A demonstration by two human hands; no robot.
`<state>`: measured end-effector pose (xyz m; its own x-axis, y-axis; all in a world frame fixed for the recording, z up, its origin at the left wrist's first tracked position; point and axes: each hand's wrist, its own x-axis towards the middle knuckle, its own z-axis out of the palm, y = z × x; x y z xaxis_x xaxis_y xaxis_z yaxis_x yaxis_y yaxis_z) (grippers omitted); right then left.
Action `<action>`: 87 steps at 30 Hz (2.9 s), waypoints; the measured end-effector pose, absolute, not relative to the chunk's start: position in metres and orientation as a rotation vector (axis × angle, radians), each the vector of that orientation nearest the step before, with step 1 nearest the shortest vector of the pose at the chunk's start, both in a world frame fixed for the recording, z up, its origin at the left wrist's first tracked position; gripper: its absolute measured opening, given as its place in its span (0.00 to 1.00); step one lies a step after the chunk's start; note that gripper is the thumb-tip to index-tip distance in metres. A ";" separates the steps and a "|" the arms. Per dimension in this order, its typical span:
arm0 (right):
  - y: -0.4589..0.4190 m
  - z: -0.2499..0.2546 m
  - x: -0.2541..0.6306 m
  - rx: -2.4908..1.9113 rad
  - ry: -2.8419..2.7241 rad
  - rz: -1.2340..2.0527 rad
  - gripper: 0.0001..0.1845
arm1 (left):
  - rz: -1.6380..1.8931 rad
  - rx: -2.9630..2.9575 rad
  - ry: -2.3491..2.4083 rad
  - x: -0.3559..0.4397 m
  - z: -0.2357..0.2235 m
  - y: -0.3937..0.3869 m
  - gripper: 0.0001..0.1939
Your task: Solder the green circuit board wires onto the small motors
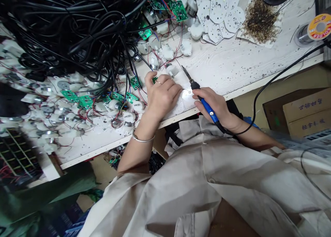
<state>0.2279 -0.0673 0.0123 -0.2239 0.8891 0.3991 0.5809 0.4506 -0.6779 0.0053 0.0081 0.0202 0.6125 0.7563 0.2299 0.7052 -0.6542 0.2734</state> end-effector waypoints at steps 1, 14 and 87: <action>-0.068 0.012 0.228 -1.252 -1.899 0.515 0.17 | 0.490 2.663 1.238 0.005 0.018 0.007 0.10; -0.062 0.012 0.209 -1.426 -1.970 0.408 0.19 | 0.476 2.514 1.255 0.000 0.029 0.003 0.05; -0.066 -0.002 0.223 -1.132 -1.931 0.144 0.28 | 0.724 2.521 1.763 -0.075 0.057 -0.015 0.09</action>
